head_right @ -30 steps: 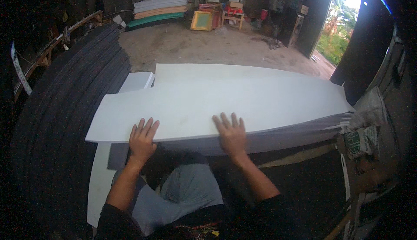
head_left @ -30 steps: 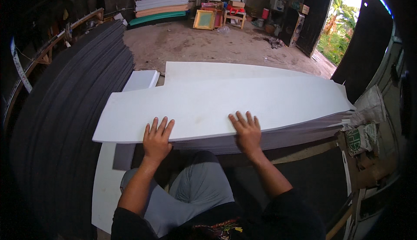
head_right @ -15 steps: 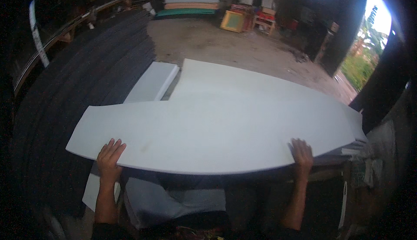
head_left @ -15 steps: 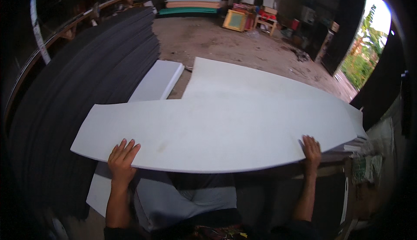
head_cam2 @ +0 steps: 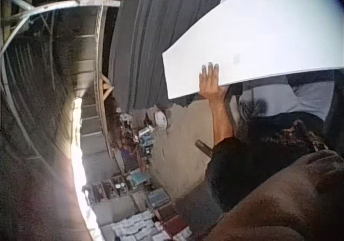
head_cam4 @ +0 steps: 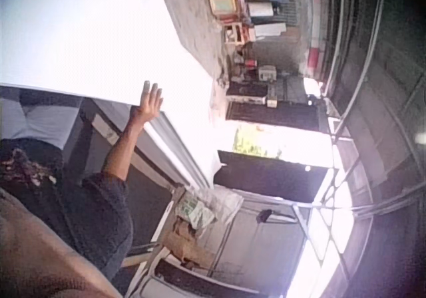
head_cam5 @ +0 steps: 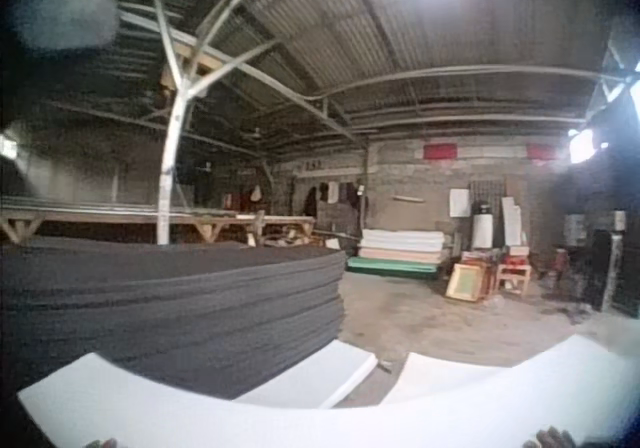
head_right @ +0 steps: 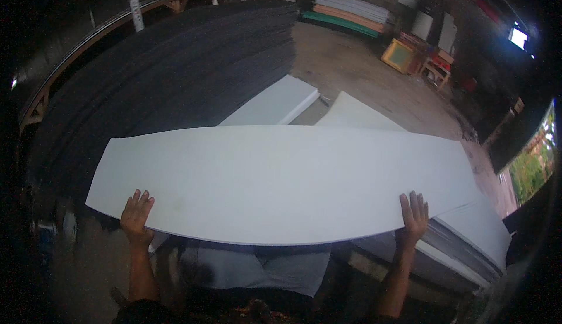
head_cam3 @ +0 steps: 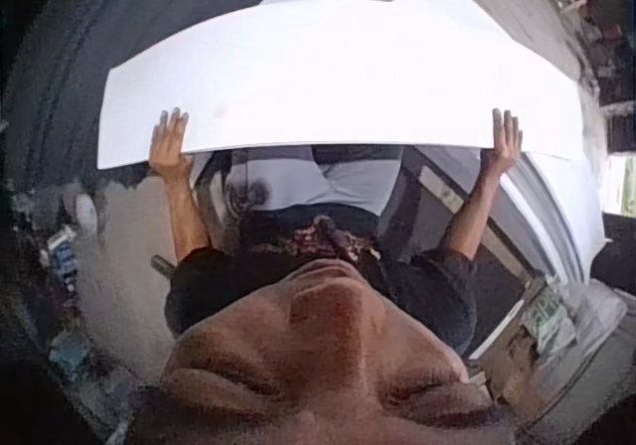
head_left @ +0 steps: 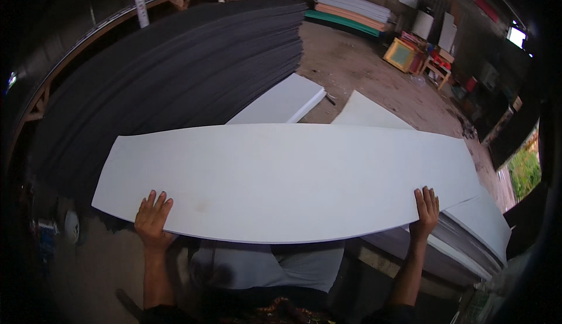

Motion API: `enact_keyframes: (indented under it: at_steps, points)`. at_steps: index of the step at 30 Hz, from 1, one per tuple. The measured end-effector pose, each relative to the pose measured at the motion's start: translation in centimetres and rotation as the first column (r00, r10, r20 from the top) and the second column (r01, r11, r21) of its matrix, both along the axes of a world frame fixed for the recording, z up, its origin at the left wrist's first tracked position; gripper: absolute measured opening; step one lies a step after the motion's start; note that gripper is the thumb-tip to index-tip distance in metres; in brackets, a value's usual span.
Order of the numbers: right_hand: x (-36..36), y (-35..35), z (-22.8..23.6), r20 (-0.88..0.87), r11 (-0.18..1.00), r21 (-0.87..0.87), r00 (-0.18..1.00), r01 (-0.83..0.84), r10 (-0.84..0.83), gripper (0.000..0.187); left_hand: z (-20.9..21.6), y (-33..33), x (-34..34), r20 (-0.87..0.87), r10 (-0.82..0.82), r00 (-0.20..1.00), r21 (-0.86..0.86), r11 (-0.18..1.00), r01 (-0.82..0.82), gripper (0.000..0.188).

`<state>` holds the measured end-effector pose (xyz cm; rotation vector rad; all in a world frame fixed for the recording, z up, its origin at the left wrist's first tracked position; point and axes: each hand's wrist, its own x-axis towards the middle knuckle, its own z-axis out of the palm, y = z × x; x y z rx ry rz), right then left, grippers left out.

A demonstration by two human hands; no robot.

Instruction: The person repeatedly picks up individual white boards from a pile and places them onto a growing stack. The task involves handling the boards one at a time and aligning them as they are stacked.

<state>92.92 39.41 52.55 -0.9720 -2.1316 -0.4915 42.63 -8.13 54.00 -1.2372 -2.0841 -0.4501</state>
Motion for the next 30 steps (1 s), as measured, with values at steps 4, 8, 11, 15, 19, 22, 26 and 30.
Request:
enact_keyframes:
  at_steps: [4, 8, 11, 15, 19, 22, 26, 30]
  points:
    - [-8.1, 1.4, 1.5, 0.029, 0.988, -0.027, 0.988, -0.153, 0.154, 0.035, -0.5, -5.6, -0.3, -0.028, 0.147, 0.989, 0.037, 0.989, -0.146, 0.032]
    - [-16.3, 2.8, 0.4, 0.102, 0.966, -0.038, 0.961, -0.256, 0.259, 0.044, -2.4, -9.3, -0.7, 0.012, 0.246, 0.969, 0.069, 0.967, -0.247, 0.032]
    - [-21.7, 4.0, -1.1, 0.079, 0.937, -0.014, 0.934, -0.348, 0.348, 0.043, -4.6, -11.6, -0.9, 0.029, 0.333, 0.942, 0.086, 0.938, -0.334, 0.031]
    - [-30.4, 2.6, -0.3, 0.096, 0.897, -0.054, 0.892, -0.439, 0.443, 0.040, -7.5, -15.4, -1.6, 0.052, 0.451, 0.891, 0.089, 0.887, -0.454, 0.034]
    - [-36.4, -1.2, 0.8, 0.100, 0.836, -0.035, 0.830, -0.548, 0.549, 0.040, -7.6, -19.4, 0.4, 0.094, 0.528, 0.844, 0.046, 0.845, -0.533, 0.037]
    - [-40.9, -2.4, -0.4, 0.119, 0.802, -0.011, 0.796, -0.597, 0.594, 0.040, -10.2, -22.3, 0.4, 0.122, 0.584, 0.802, -0.016, 0.809, -0.587, 0.043]
    - [-46.1, -1.6, -4.9, 0.118, 0.744, -0.021, 0.737, -0.668, 0.665, 0.047, -14.4, -23.3, -0.5, 0.124, 0.577, 0.807, -0.049, 0.816, -0.576, 0.051]
    - [-50.6, 0.3, -10.3, 0.147, 0.715, -0.102, 0.701, -0.691, 0.698, 0.055, -19.5, -22.6, -1.7, 0.142, 0.616, 0.775, -0.093, 0.787, -0.609, 0.049]
